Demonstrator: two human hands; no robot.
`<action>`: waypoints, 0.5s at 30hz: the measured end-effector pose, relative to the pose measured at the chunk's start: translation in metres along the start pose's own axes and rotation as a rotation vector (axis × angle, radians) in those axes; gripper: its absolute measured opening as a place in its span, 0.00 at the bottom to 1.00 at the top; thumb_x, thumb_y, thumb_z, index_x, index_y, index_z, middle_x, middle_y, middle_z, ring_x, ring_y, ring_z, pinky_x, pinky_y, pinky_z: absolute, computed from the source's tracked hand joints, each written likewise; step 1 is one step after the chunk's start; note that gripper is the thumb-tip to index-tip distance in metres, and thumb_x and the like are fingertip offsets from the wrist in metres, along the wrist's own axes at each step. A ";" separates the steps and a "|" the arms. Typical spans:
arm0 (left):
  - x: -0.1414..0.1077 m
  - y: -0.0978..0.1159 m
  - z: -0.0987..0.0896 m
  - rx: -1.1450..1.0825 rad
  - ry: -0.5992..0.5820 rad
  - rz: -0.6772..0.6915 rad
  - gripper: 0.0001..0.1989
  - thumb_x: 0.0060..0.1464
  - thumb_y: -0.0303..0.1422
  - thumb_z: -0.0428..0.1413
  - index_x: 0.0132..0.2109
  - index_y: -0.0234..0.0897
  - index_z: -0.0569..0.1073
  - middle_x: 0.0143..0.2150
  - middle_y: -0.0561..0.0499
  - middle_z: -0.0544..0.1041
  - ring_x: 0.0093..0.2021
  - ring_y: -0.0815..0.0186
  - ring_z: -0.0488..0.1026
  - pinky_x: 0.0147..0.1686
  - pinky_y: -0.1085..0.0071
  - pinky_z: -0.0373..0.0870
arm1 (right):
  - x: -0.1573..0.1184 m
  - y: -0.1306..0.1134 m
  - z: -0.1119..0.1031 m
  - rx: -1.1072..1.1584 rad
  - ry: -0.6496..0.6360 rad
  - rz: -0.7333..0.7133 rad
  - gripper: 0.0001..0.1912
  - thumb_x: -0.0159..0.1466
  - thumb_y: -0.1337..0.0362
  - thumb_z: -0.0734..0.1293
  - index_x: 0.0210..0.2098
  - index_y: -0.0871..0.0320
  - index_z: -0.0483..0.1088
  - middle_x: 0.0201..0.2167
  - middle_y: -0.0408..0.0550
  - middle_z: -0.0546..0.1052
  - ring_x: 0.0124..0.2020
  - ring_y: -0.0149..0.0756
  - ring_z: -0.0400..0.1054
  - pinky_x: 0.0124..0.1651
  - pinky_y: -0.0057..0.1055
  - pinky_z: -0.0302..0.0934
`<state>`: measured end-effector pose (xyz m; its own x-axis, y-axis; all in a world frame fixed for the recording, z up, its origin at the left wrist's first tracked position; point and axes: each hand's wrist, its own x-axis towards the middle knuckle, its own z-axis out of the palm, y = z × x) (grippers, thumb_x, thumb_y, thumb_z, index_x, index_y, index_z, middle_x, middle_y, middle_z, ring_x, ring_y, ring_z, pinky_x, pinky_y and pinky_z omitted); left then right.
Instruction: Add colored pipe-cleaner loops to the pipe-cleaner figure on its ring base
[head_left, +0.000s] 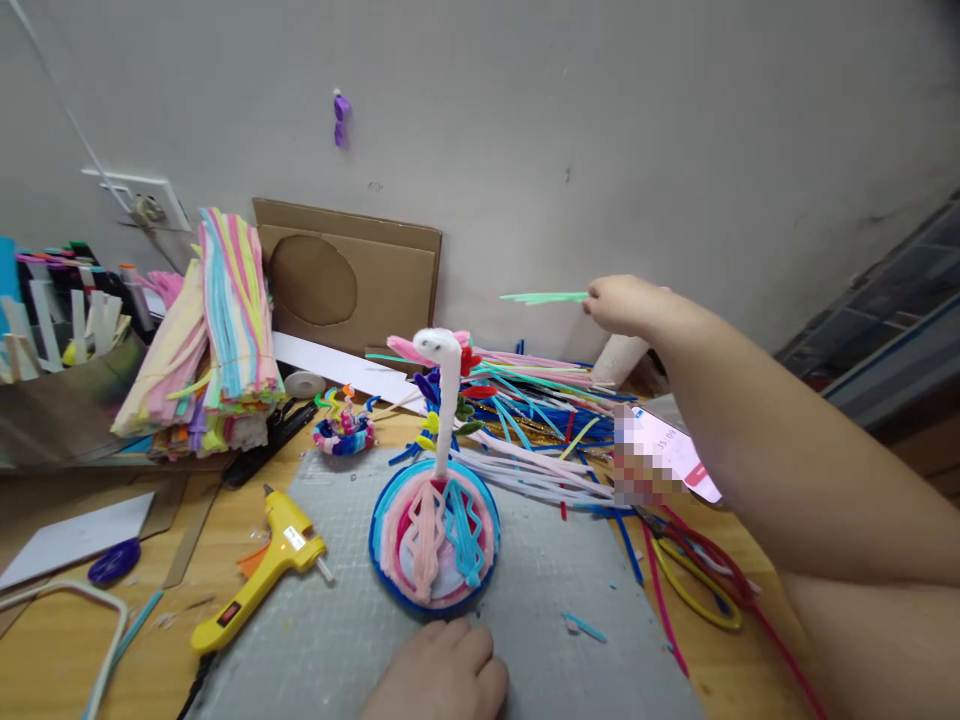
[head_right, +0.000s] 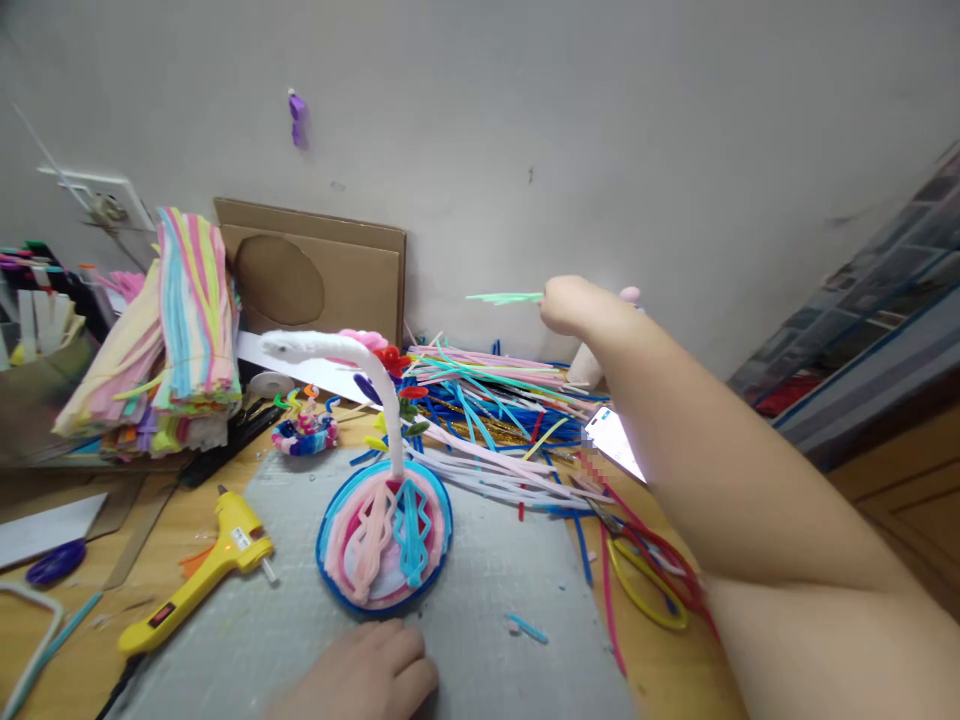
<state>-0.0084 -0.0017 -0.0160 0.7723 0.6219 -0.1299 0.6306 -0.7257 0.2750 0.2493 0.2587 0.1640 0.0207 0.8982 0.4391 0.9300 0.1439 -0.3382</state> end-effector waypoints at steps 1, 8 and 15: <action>0.000 0.001 -0.002 -0.004 -0.003 -0.001 0.04 0.52 0.32 0.56 0.35 0.37 0.71 0.35 0.51 0.74 0.35 0.64 0.70 0.29 0.71 0.58 | -0.014 -0.006 -0.005 0.165 -0.003 0.010 0.20 0.61 0.54 0.59 0.21 0.60 0.69 0.15 0.42 0.64 0.21 0.29 0.62 0.30 0.29 0.60; -0.004 0.009 -0.018 -0.085 0.007 -0.134 0.04 0.50 0.31 0.55 0.35 0.37 0.72 0.35 0.49 0.76 0.35 0.61 0.72 0.31 0.70 0.63 | -0.170 -0.043 -0.010 1.562 -0.218 0.324 0.06 0.62 0.61 0.60 0.29 0.53 0.64 0.20 0.38 0.58 0.14 0.23 0.47 0.14 0.20 0.44; -0.019 0.008 -0.022 -0.485 0.695 -0.394 0.10 0.55 0.30 0.47 0.41 0.41 0.72 0.32 0.51 0.75 0.30 0.66 0.71 0.31 0.74 0.64 | -0.280 -0.073 0.065 1.831 -0.730 0.956 0.03 0.59 0.66 0.65 0.32 0.58 0.64 0.22 0.41 0.69 0.20 0.26 0.65 0.24 0.24 0.62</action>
<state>-0.0194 -0.0126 0.0099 0.1914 0.9470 0.2579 0.6148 -0.3205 0.7206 0.1516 0.0236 0.0114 -0.3793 0.8102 -0.4469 -0.5586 -0.5855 -0.5874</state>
